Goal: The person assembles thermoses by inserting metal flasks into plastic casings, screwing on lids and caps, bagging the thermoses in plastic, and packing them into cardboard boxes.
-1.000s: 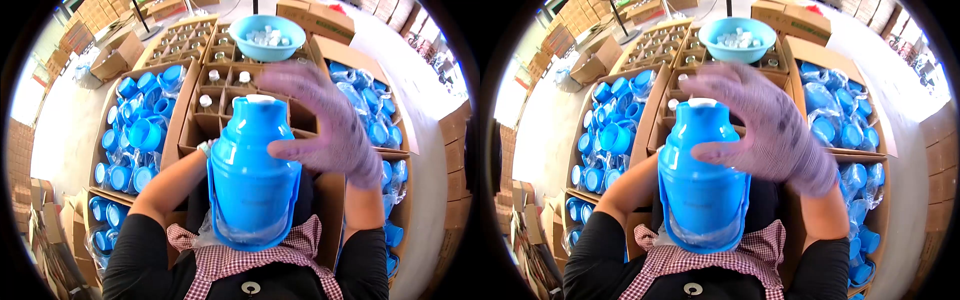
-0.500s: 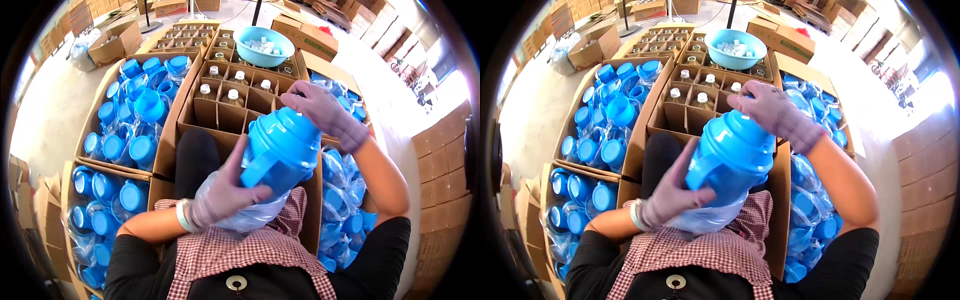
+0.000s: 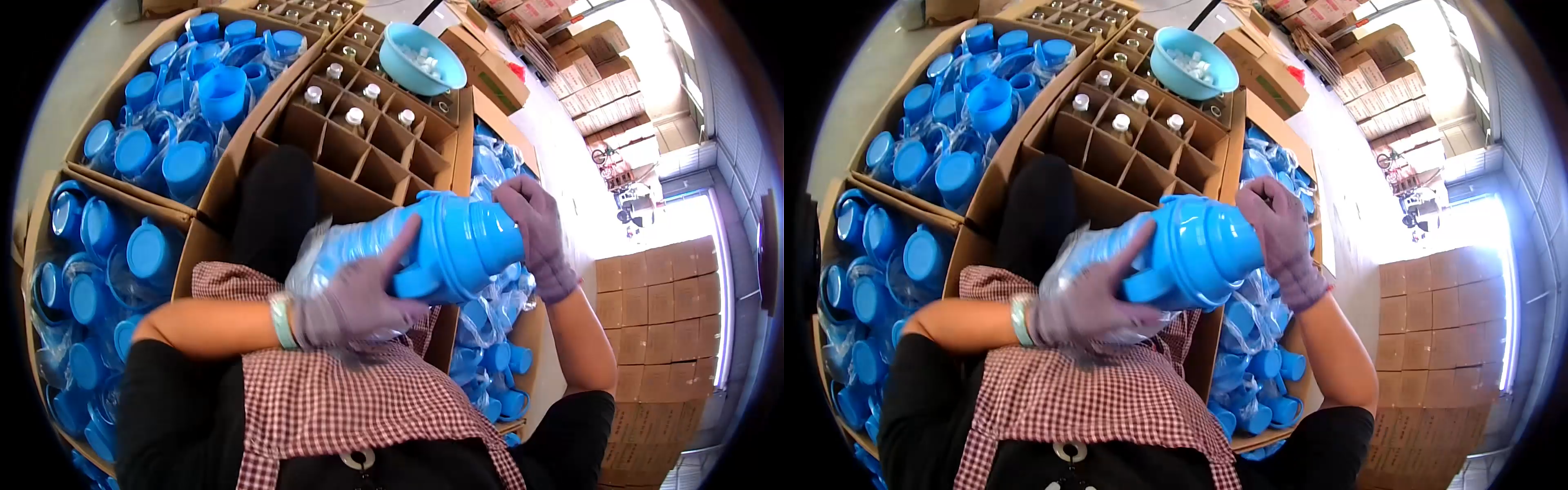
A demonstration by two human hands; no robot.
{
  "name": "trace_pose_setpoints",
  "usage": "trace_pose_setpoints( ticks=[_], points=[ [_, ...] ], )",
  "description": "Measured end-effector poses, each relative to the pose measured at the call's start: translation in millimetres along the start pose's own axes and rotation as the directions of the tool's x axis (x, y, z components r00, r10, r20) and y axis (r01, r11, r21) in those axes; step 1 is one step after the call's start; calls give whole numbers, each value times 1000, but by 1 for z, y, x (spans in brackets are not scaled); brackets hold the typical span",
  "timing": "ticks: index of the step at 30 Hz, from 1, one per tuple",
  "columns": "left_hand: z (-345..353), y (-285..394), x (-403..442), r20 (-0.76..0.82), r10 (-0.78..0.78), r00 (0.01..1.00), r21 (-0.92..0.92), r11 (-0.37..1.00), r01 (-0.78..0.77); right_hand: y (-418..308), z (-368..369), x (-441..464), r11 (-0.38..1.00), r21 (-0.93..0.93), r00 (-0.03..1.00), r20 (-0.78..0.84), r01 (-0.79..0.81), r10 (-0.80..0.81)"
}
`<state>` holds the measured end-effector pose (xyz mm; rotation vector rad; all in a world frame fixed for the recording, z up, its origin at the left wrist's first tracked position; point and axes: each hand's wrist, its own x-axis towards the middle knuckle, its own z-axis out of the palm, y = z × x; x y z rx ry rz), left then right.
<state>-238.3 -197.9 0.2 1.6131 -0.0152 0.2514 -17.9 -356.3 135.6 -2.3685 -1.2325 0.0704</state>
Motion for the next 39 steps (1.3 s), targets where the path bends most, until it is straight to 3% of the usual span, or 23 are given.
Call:
trace_pose_setpoints(
  ticks=[1,3,5,6,8,9,10,11,13,15,18,20,21,22,23,25,28,30,32,34,36,37,39],
  points=[
    [-24,-1,9,103,58,993,-52,997,-53,-44,-1,-9,989,109,994,-39,-97,101],
    [-77,7,34,367,106,924,-257,966,-9,-97,-15,-22,851,-172,869,92,496,-487],
    [-114,5,61,595,186,782,-416,904,102,-115,-12,-29,593,-142,609,225,793,-761],
    [-121,-5,70,659,267,703,-453,887,88,-108,-12,-22,607,-133,621,201,783,-757],
    [-107,6,61,525,90,846,-497,840,219,-93,-12,-8,635,-110,645,151,764,-749],
    [-81,4,48,255,-50,966,-230,967,111,-72,-6,7,763,-89,768,39,640,-639],
    [-37,12,27,42,-42,998,8,999,41,-60,8,25,973,-63,971,-83,220,-225],
    [7,20,6,-174,-31,984,254,964,75,-29,12,44,989,39,989,30,143,-145],
    [6,10,3,-92,-103,990,-70,993,96,-56,18,23,985,-77,987,56,156,-152],
    [-53,-15,19,-29,201,979,-188,961,-202,-95,-3,14,907,-103,912,88,409,-401],
    [-133,6,44,453,129,882,-587,788,187,-120,-16,19,729,-116,734,210,674,-646],
    [-117,5,38,356,34,934,-603,772,202,-109,-3,29,713,-8,705,151,701,-693],
    [-106,7,41,300,2,954,-607,772,189,-92,3,35,826,-11,823,88,564,-561],
    [-77,-2,37,-1,-64,998,-449,892,57,-74,11,41,916,0,915,32,401,-401],
    [-30,2,20,-254,-43,966,161,983,87,-46,26,60,960,-27,960,24,280,-279],
    [19,0,5,-304,-18,952,136,989,62,-37,38,66,983,-179,999,22,40,-36],
    [-58,-11,20,-25,152,988,-384,911,-150,-88,-5,32,924,-188,942,83,334,-324],
    [-120,8,42,345,22,938,-624,752,212,-111,-14,34,726,-127,735,185,676,-652],
    [-139,-9,64,505,247,827,-619,771,148,-114,-8,24,632,6,618,198,775,-761],
    [-120,-7,58,353,87,931,-681,707,192,-105,-2,28,670,92,660,115,737,-742],
    [-79,0,49,-132,-67,989,-305,952,24,-60,16,45,937,-48,930,-115,346,-349],
    [-28,4,42,-308,32,951,-102,993,-67,-26,22,64,982,52,983,-28,180,-179],
    [-4,31,30,-210,-202,957,-144,974,174,-21,21,55,997,47,996,63,68,-71]
  ],
)
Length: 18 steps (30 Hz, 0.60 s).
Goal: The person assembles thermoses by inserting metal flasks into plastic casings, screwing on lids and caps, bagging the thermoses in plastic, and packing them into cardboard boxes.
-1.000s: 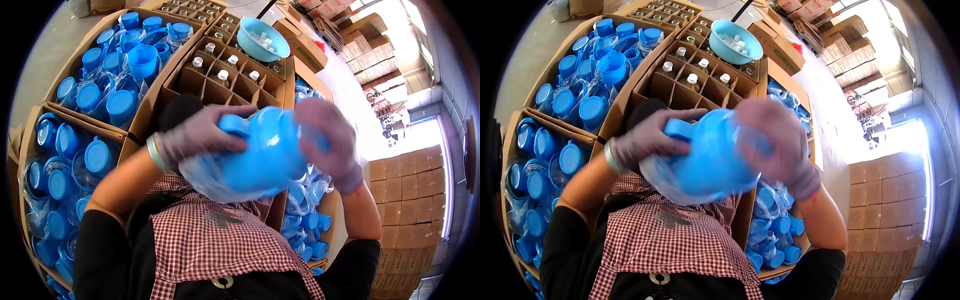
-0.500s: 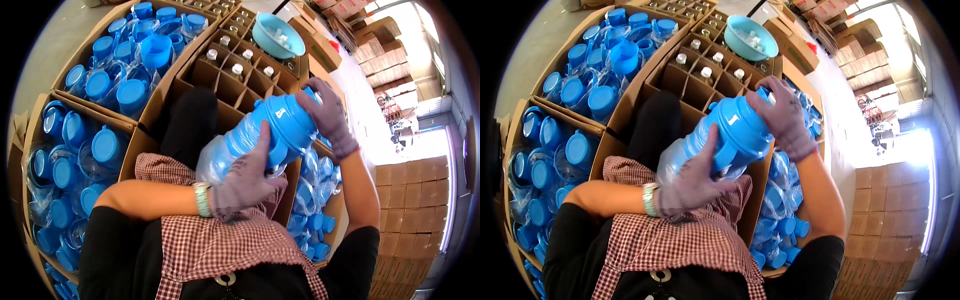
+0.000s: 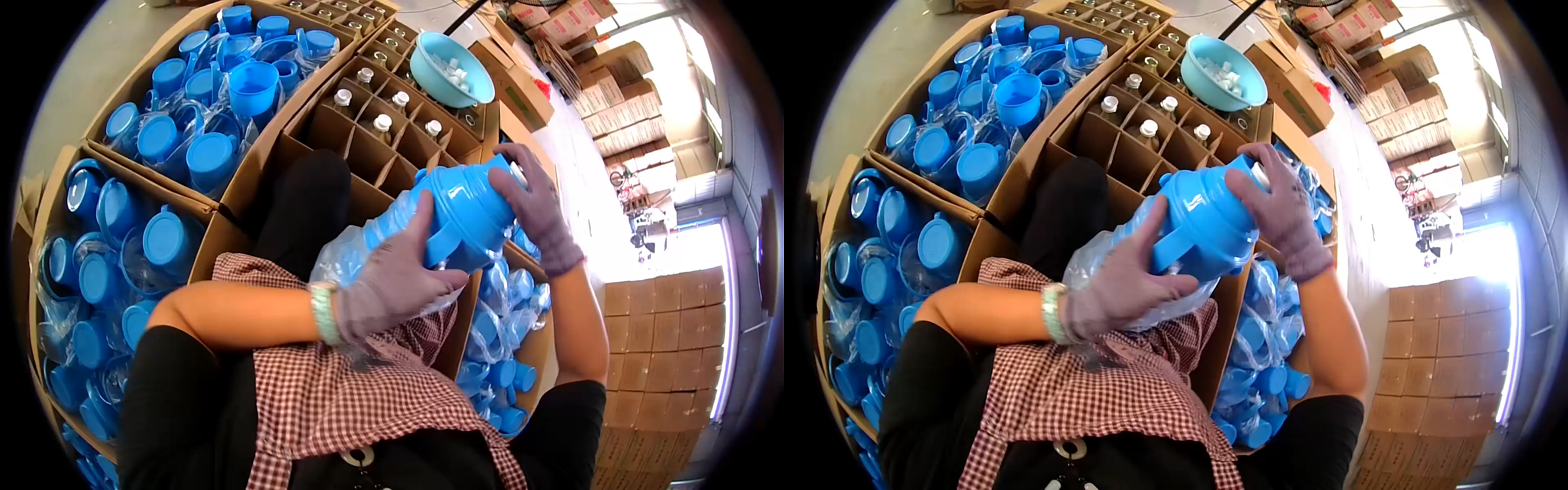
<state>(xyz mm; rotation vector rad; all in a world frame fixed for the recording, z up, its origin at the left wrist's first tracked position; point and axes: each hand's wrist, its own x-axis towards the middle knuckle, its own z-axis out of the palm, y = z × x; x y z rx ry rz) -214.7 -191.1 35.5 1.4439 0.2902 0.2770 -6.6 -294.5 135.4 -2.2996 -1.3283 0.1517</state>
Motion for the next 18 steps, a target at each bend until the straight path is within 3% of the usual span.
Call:
trace_pose_setpoints(
  ticks=[1,3,5,7,11,13,16,18],
  points=[
    [-19,6,6,81,84,993,-137,988,-72,-20,-7,-2,996,-89,998,-51,16,-21],
    [-63,7,15,258,254,932,-393,909,-139,-67,-33,-21,908,-246,933,-28,341,-358],
    [-105,12,45,595,188,782,-410,907,94,-85,-35,-29,834,-85,837,109,545,-536],
    [-110,1,62,680,245,691,-417,904,90,-95,-29,-36,813,-92,817,123,575,-564],
    [-75,-18,39,244,123,962,-331,943,-36,-48,-19,-27,849,-45,850,41,526,-525],
    [-60,-19,28,135,133,982,-228,969,-100,-38,-19,-25,858,-11,858,8,513,-513],
    [-59,-11,21,83,160,984,-306,943,-127,-46,-25,-40,910,48,910,-81,412,-407],
    [-72,-3,15,-15,230,973,-272,936,-225,-22,-17,-54,858,176,836,-384,483,-392]
  ],
)
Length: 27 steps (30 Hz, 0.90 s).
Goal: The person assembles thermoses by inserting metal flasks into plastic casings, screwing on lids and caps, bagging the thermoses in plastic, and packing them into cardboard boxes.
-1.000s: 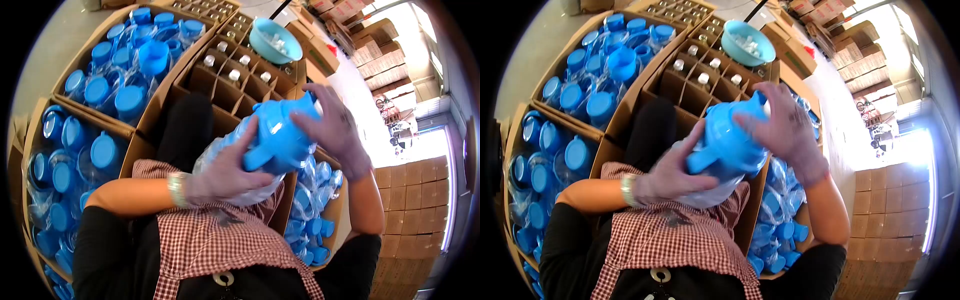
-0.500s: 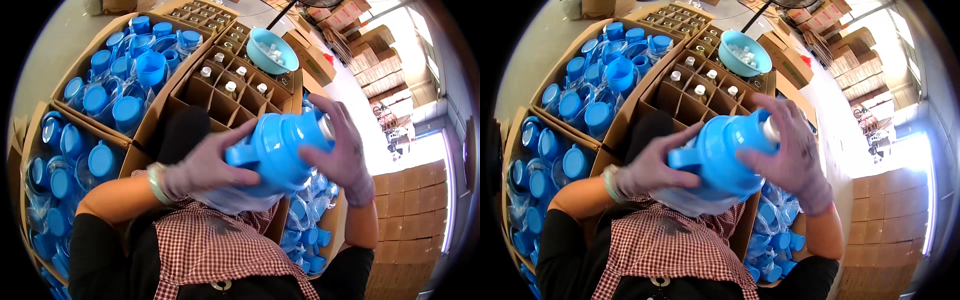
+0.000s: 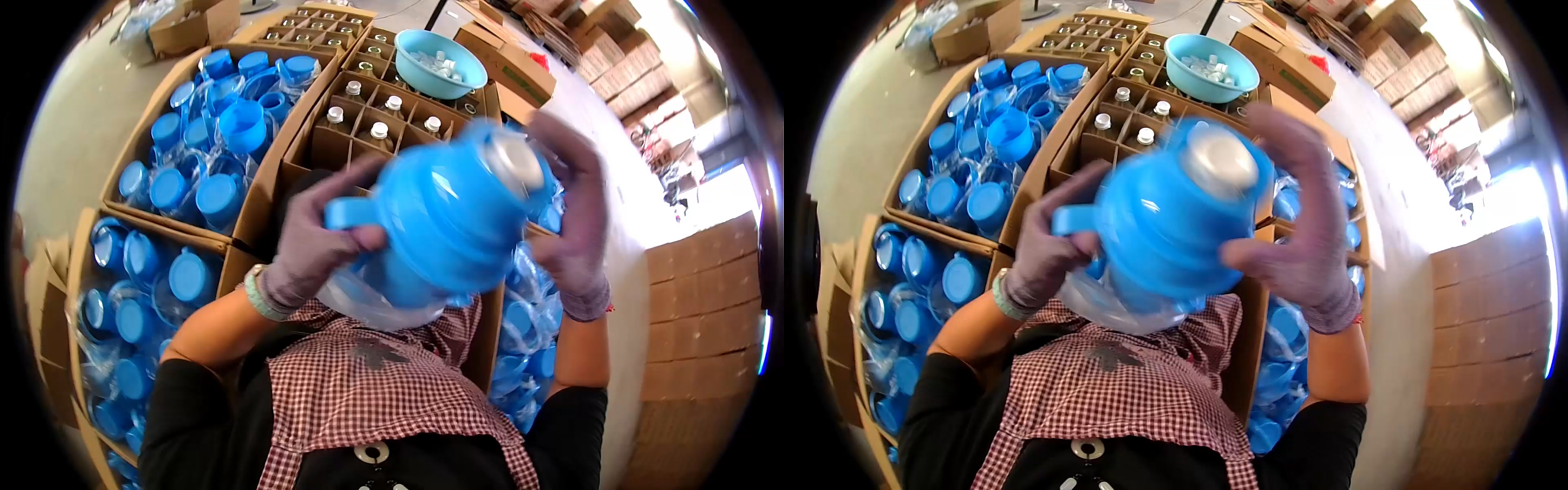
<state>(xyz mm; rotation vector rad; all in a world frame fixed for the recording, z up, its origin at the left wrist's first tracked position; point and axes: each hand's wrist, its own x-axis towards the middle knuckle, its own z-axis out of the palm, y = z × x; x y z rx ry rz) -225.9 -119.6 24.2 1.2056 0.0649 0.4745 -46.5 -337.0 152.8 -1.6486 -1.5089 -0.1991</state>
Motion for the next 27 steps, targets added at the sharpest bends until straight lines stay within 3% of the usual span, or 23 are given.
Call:
trace_pose_setpoints(
  ticks=[1,2,3,4,5,6,7,8,11,12,13,14,16,18,19,20,21,22,23,24,25,26,27],
  points=[
    [-6,9,1,-118,6,993,-40,999,-11,5,0,-14,990,132,978,-207,41,-13],
    [-30,13,-3,-63,11,998,-226,974,-25,9,-6,-38,999,31,939,-343,32,-19],
    [-7,27,3,-394,27,919,-243,961,-132,32,-6,-72,1000,-3,875,-485,-2,0],
    [-47,9,2,-139,101,985,-452,878,-154,45,10,-105,989,8,792,-598,-146,122],
    [-93,-11,3,108,216,970,-643,760,-98,64,24,-139,936,10,740,-610,-351,284],
    [-98,-12,5,-75,144,987,-605,780,-160,57,48,-149,866,206,663,-569,-456,486],
    [-95,-9,4,-97,133,986,-573,803,-164,65,76,-172,817,336,628,-523,-469,576],
    [-93,-6,3,-119,121,985,-541,825,-166,62,104,-179,829,430,649,-524,-359,552],
    [-82,-10,-1,-269,-46,962,-505,858,-100,51,105,-170,984,105,862,-474,-147,179],
    [-93,-24,-4,-105,2,994,-567,821,-61,59,99,-172,998,11,904,-422,-68,66],
    [-104,-31,-4,62,56,996,-621,784,-6,54,82,-154,981,-173,916,-372,90,-150],
    [-99,-29,-2,11,0,1000,-595,804,7,49,65,-136,907,-338,883,-303,252,-358],
    [-85,-32,-2,-40,-84,996,-572,819,46,50,42,-122,831,-440,877,-172,339,-449],
    [-73,-42,-6,-123,-100,987,-361,931,50,44,14,-107,747,-488,846,-29,453,-532],
    [-70,-46,-7,-168,-103,980,-256,965,58,39,12,-107,834,-416,898,-82,364,-432],
    [-69,-45,-5,-33,-199,979,-476,865,160,35,11,-107,905,-332,939,-121,267,-321],
    [-69,-50,-6,28,-165,986,-538,829,154,32,12,-108,957,-240,969,-144,165,-203],
    [-70,-58,-8,81,-124,989,-599,787,147,44,35,-120,994,-78,931,-361,-82,49],
    [-70,-64,-13,126,-77,989,-658,740,141,51,57,-129,954,15,837,-475,-301,272],
    [-50,-53,-11,-44,-228,973,-678,722,139,86,94,-151,638,732,676,-346,-240,651],
    [-48,-54,-9,-167,-245,955,-655,751,78,125,127,-176,-56,998,574,40,10,818],
    [-79,-74,14,309,90,947,-732,658,177,144,137,-194,-301,935,435,354,-186,828],
    [-100,-79,21,408,171,897,-749,624,222,155,163,-214,-113,966,496,218,-234,840]
  ],
)
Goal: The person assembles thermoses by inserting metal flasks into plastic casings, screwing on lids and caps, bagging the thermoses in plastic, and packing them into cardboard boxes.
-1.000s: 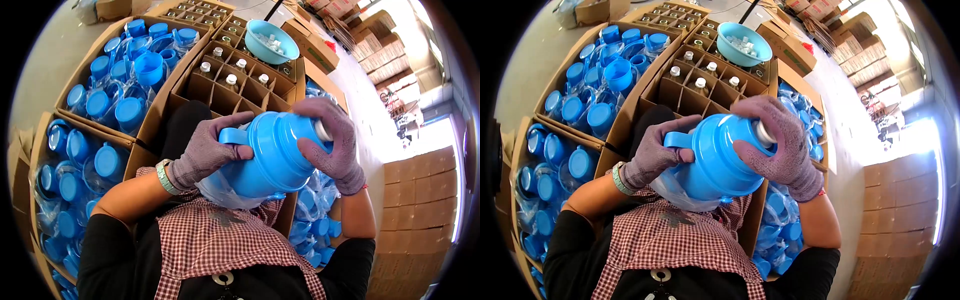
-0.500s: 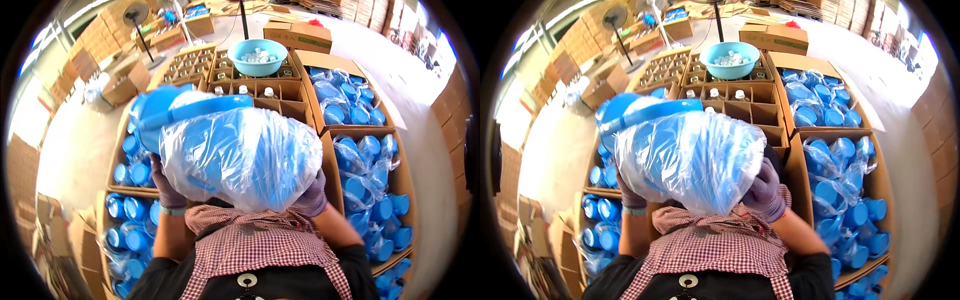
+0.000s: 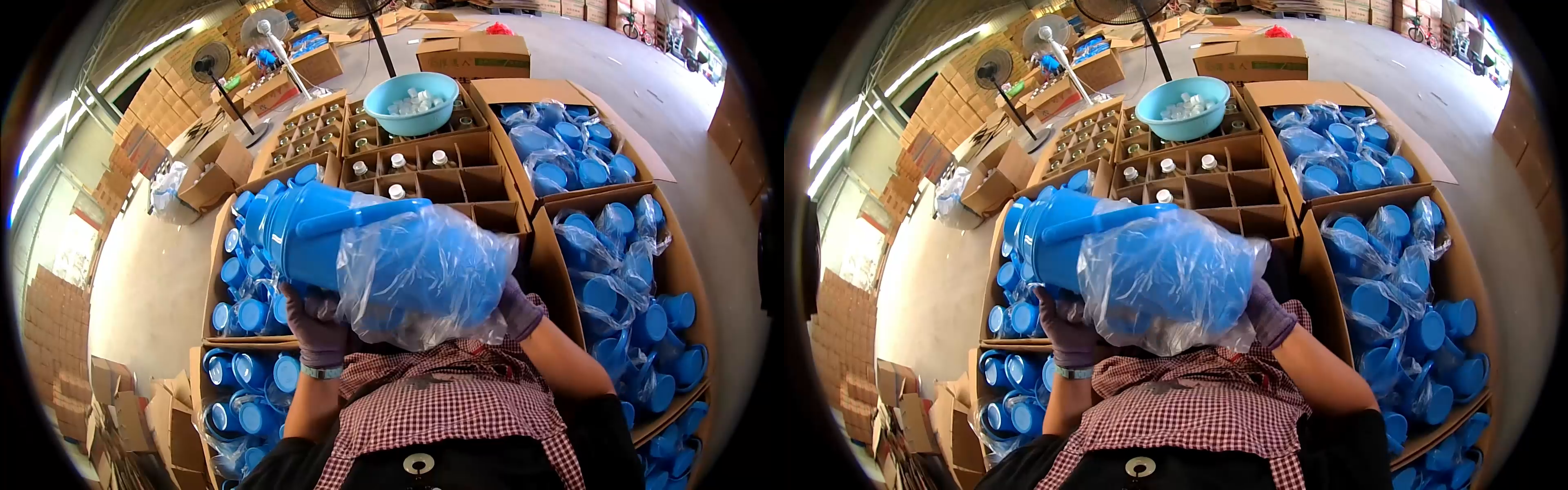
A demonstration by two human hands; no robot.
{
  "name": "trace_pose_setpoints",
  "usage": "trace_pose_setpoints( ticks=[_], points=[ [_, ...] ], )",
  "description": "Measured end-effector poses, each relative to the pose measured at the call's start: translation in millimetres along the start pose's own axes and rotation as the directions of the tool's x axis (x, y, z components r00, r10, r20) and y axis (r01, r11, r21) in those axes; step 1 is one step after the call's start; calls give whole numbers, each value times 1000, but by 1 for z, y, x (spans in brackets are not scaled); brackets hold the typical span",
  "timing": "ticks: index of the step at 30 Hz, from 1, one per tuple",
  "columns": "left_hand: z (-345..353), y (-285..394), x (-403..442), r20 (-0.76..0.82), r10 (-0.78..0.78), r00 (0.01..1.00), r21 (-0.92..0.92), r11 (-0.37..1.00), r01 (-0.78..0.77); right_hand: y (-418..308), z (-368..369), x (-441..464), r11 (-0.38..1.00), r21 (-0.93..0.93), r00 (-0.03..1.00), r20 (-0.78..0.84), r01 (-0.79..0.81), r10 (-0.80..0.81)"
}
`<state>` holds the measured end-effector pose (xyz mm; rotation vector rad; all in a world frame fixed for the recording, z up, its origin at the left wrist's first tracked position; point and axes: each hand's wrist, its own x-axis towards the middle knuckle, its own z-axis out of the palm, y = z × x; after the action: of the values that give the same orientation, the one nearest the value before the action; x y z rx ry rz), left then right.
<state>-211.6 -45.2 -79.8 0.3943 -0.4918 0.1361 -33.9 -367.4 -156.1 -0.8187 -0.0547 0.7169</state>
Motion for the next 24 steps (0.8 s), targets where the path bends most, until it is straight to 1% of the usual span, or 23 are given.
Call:
trace_pose_setpoints(
  ticks=[1,2,3,4,5,6,7,10,11,12,13,14,15,16,17,18,19,20,21,22,23,24],
  points=[
    [-16,14,-3,132,-35,991,-43,998,41,32,-18,2,981,-130,989,46,145,-141],
    [-5,20,-9,-173,4,985,-20,1000,-7,23,-9,-3,994,104,992,114,45,-57],
    [-2,25,-16,-335,34,941,1,999,-36,14,0,-9,945,317,983,180,-84,27],
    [2,30,-23,-488,64,870,30,998,-57,-18,37,-33,936,-128,941,128,328,-312],
    [-7,34,-24,-501,76,862,39,997,-65,-49,76,-56,577,-534,764,236,618,-601],
    [-12,35,-23,-510,89,855,46,996,-76,-65,95,-64,-3,-744,515,465,668,-720],
    [0,28,-16,-487,82,869,-20,994,-106,-62,75,-62,-185,-761,508,572,622,-644],
    [48,-3,7,-699,205,685,258,966,-26,-75,65,-60,-378,-547,303,786,747,-539],
    [53,-5,9,-721,188,667,237,971,-17,-61,45,-54,-355,-661,441,725,661,-529],
    [61,-11,14,-720,243,651,277,960,-51,-40,31,-44,339,-493,591,566,801,-575],
    [70,-22,21,-718,295,630,315,945,-84,-19,15,-34,846,-43,765,454,531,-457],
    [74,-28,23,-716,348,605,354,928,-115,2,5,-23,928,186,819,436,322,-372],
    [40,-12,10,-269,131,954,111,988,-104,23,-5,-12,905,415,865,414,97,-283],
    [62,-13,26,-473,223,852,200,969,-143,30,-2,-12,945,313,937,292,95,-191],
    [85,-15,42,-649,302,698,295,946,-136,37,-1,-11,975,210,982,152,78,-111],
    [58,12,21,-413,172,894,201,975,-95,30,-15,-20,997,52,976,212,48,-58],
    [51,22,14,-382,177,907,250,965,-83,24,-30,-29,993,-109,962,271,35,-4],
    [46,30,7,-355,180,917,299,952,-71,-22,-1,-41,831,-555,978,152,-33,140],
    [48,32,5,-349,218,911,397,915,-67,-70,32,-53,481,-869,978,-15,-116,208],
    [50,34,3,-342,256,904,491,869,-61,-82,23,-52,-65,-927,809,355,369,-469],
    [59,31,-2,-352,335,874,619,784,-51,-109,58,-75,97,-975,735,83,199,-673],
    [64,27,-9,-366,363,857,683,730,-17,-102,61,-74,17,-953,691,207,303,-693]
  ],
)
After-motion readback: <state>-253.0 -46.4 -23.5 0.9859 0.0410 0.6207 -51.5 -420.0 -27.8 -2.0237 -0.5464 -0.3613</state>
